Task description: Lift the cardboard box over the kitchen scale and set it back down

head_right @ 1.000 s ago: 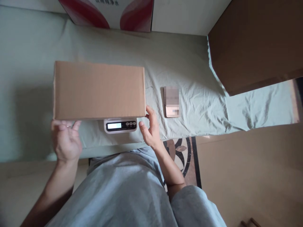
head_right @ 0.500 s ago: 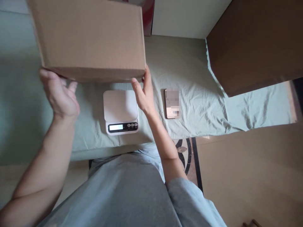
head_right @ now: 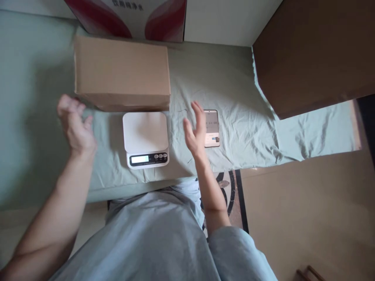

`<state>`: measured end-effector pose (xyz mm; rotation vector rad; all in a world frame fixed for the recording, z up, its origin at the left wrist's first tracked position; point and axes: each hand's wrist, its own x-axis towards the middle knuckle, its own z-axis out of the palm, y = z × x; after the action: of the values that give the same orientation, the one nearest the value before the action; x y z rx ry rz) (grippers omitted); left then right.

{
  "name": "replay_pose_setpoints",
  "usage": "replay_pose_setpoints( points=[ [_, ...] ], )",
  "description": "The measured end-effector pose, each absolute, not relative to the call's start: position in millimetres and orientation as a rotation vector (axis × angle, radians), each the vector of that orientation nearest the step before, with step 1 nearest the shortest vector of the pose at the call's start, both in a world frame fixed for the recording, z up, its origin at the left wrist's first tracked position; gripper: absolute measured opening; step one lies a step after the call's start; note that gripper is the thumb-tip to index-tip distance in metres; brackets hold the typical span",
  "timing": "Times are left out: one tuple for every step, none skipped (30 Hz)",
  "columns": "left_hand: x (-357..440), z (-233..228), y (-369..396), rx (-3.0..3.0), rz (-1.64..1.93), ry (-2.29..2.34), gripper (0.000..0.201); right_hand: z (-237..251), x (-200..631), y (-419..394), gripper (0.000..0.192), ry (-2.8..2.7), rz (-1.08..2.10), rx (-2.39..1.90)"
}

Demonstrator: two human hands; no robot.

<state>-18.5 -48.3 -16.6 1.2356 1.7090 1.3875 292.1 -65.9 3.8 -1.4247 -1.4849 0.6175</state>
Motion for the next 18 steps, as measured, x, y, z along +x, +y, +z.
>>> replay_pose_setpoints(
  points=[
    [-21.1,-16.1,-57.6,1.170,1.423,1.713,0.049,3.8,308.0,-82.0,0.040,-1.513,0.448,-1.504],
    [-23.1,-15.4,-67.3,1.137,1.449,1.702,0.052,2.7,324.1,-97.2,0.036,-1.521,0.305,-1.584],
    [-24.7,-14.7,-76.6,1.096,1.487,1.696,0.056,0.2,339.2,-110.9,0.032,-1.524,0.182,-1.639],
    [-25.9,-14.2,-85.2,1.100,1.496,1.681,0.061,-3.3,352.6,-122.4,0.030,-1.545,0.108,-1.697],
    [-26.8,-13.9,-92.7,1.111,1.505,1.678,0.066,-7.5,363.6,-131.5,0.030,-1.569,0.070,-1.753],
    [-27.6,-13.9,-98.9,1.124,1.508,1.683,0.070,-12.0,372.0,-138.2,0.029,-1.590,0.044,-1.794],
    [-28.3,-14.2,-103.7,1.133,1.507,1.695,0.072,-16.4,377.6,-142.9,0.028,-1.608,0.038,-1.828],
    [-29.1,-14.5,-107.2,1.138,1.502,1.709,0.073,-20.4,380.9,-145.7,0.028,-1.625,0.041,-1.850],
    [-29.8,-14.7,-109.7,1.141,1.500,1.720,0.074,-23.9,382.3,-147.2,0.028,-1.638,0.047,-1.863],
    [-30.6,-14.8,-111.4,1.140,1.501,1.726,0.074,-26.8,382.5,-147.7,0.028,-1.647,0.053,-1.871],
    [-31.4,-14.6,-112.6,1.141,1.503,1.727,0.074,-29.2,381.9,-147.8,0.028,-1.654,0.058,-1.878],
    [-32.1,-14.0,-113.4,1.140,1.509,1.725,0.074,-31.4,381.1,-147.7,0.028,-1.656,0.064,-1.888],
    [-32.9,-13.2,-114.1,1.141,1.514,1.721,0.073,-33.3,380.5,-147.6,0.028,-1.655,0.069,-1.904],
    [-33.5,-12.3,-114.8,1.142,1.520,1.715,0.073,-35.0,380.3,-147.7,0.028,-1.649,0.074,-1.924],
    [-34.1,-11.2,-115.5,1.142,1.529,1.710,0.073,-36.6,380.5,-148.0,0.029,-1.643,0.079,-1.943],
    [-34.6,-10.2,-116.2,1.138,1.539,1.706,0.073,-37.8,381.2,-148.5,0.029,-1.638,0.086,-1.956],
    [-35.0,-9.4,-116.9,1.135,1.548,1.703,0.072,-38.4,382.0,-149.2,0.029,-1.629,0.092,-1.960],
    [-35.5,-8.9,-117.5,1.130,1.555,1.703,0.072,-38.3,382.8,-149.8,0.029,-1.618,0.093,-1.954]
  ],
)
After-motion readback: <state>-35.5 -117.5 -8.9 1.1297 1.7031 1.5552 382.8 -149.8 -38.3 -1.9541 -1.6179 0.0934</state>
